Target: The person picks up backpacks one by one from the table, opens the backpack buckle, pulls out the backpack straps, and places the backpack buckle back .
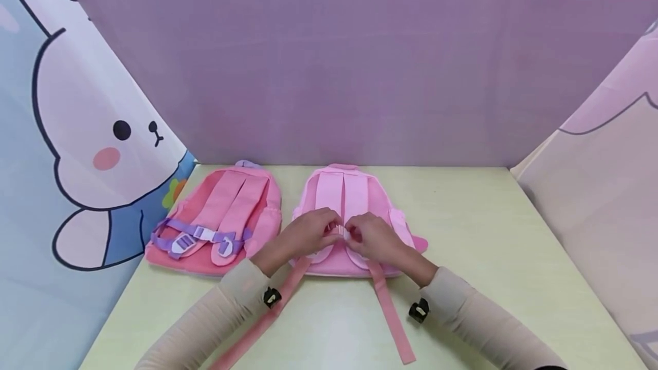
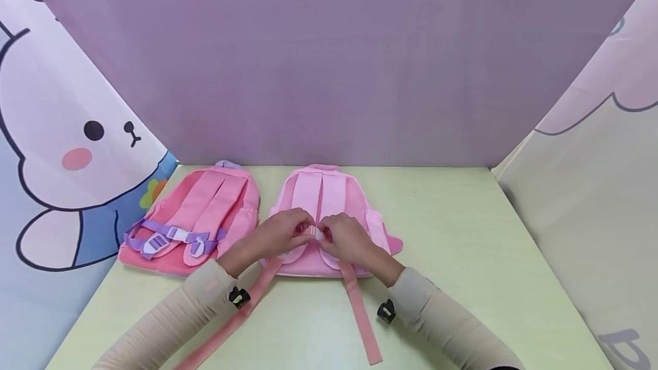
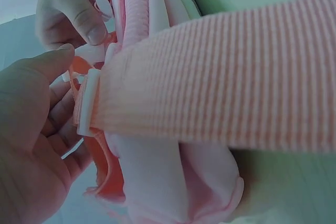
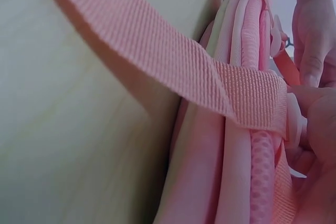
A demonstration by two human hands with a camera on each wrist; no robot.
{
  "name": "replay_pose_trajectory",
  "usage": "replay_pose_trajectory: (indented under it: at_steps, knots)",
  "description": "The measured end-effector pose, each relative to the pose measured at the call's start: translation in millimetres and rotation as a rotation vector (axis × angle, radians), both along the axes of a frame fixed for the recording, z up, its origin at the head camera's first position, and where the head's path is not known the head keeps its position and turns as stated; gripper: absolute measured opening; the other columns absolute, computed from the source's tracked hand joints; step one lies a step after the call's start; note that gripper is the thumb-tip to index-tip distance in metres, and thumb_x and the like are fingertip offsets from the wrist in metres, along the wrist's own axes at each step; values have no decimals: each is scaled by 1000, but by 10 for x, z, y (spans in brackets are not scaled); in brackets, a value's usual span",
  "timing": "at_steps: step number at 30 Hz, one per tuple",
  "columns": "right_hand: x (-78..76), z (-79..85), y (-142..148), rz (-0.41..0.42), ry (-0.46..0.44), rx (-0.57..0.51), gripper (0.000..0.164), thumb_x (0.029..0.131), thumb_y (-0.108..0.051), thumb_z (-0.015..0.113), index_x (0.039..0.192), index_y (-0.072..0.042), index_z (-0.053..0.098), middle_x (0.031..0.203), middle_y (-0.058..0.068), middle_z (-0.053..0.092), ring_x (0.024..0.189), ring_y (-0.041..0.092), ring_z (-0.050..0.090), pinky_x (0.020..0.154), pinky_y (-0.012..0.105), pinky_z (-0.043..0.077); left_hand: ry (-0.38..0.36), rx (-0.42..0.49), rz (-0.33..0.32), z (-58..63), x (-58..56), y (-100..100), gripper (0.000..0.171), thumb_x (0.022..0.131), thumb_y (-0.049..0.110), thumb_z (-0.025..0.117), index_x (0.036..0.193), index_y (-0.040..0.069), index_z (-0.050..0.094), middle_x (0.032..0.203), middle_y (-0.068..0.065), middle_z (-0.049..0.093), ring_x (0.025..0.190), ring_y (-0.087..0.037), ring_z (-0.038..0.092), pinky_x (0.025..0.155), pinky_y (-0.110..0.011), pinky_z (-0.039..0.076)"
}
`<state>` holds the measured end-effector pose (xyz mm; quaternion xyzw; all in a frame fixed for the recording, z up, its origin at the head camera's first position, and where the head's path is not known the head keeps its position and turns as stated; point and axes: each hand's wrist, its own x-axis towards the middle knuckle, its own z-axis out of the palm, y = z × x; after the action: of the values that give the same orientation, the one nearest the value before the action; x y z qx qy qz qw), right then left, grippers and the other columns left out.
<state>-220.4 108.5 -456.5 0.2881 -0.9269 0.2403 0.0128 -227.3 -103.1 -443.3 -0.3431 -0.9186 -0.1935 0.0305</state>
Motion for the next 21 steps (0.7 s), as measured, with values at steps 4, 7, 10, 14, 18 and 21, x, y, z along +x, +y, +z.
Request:
replay_pose_trajectory:
  at_steps: [4,7,10,14,18,21]
  knots:
    - [-3,26,8,8,-15,-22,23,85,-16,81,106,-11,72,92,-2,70,88,12,60,80,29,54,-10,9,-2,8,-16,-14,25,93,31,75,111,15,68,90,4,61,79,-7,55,72,-19,51]
    - [-7,41,12,13,-16,-23,25,85,-15,80,108,-10,72,92,-2,70,88,12,60,80,29,54,-2,8,-5,12,-27,-26,25,93,32,75,110,14,68,90,4,62,78,-7,55,72,-19,52]
    - [-20,51,18,17,-10,-20,27,85,-16,80,110,-10,72,92,-2,69,88,11,59,79,27,53,10,8,-4,15,-37,-42,25,93,32,76,108,14,68,90,4,62,78,-7,55,72,-20,52]
    - [-43,74,33,29,-13,-30,26,85,-16,80,110,-12,72,90,-4,68,87,10,56,79,25,52,18,24,3,25,-34,-67,25,92,31,77,106,14,67,89,3,62,78,-7,55,72,-21,52]
    - [-67,99,44,42,-13,-50,25,85,-16,80,108,-13,72,88,-6,66,86,9,55,77,24,51,22,33,11,30,-27,-95,27,91,32,78,107,13,68,90,3,62,79,-8,56,72,-21,52]
    - [-84,119,38,43,-6,-58,24,84,-16,80,107,-12,73,86,-6,65,85,9,53,76,24,50,14,27,17,30,-24,-114,28,91,32,78,108,13,68,89,3,62,79,-8,55,71,-20,51]
